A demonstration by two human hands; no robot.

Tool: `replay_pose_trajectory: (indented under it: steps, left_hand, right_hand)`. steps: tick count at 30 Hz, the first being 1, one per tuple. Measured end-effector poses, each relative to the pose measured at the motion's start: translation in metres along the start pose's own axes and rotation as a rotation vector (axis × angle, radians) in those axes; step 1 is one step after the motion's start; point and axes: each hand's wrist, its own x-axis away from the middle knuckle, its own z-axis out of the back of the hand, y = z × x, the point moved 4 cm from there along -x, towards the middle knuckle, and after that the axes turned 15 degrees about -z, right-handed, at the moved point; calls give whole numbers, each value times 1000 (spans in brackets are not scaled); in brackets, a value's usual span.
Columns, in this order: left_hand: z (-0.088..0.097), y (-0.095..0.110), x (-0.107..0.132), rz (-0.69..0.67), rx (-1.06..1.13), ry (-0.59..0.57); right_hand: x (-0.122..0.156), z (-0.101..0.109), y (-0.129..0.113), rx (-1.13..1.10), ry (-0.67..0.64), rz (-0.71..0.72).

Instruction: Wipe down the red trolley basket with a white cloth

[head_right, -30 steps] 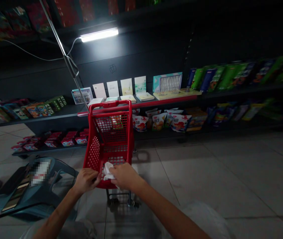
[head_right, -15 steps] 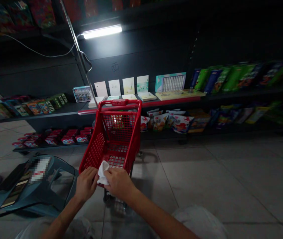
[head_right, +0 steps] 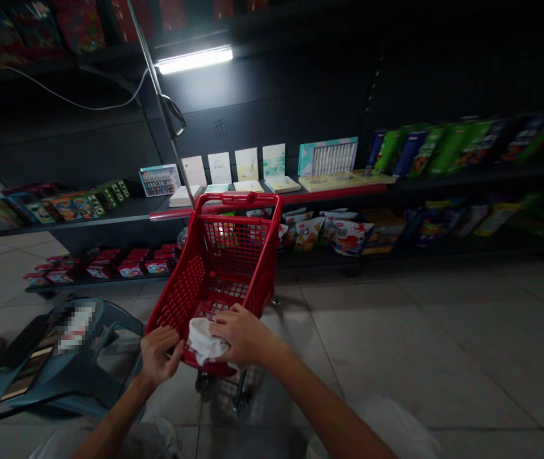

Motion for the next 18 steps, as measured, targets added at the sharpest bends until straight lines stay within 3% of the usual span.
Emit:
replay_pose_trajectory:
  steps: [5, 10, 14, 18]
  left_hand:
    - [8, -12, 4, -20, 88, 8]
    - [13, -22, 11, -39, 110, 28]
    - [15, -35, 18, -36, 86, -24]
    - [20, -53, 21, 28, 53, -106]
  right_hand:
    - [-11, 9, 11, -27, 47, -26]
    - [-25, 29, 42, 8, 146, -133]
    - [-32, 42, 59, 62, 180, -261]
    - [-35, 40, 56, 101, 201, -258]
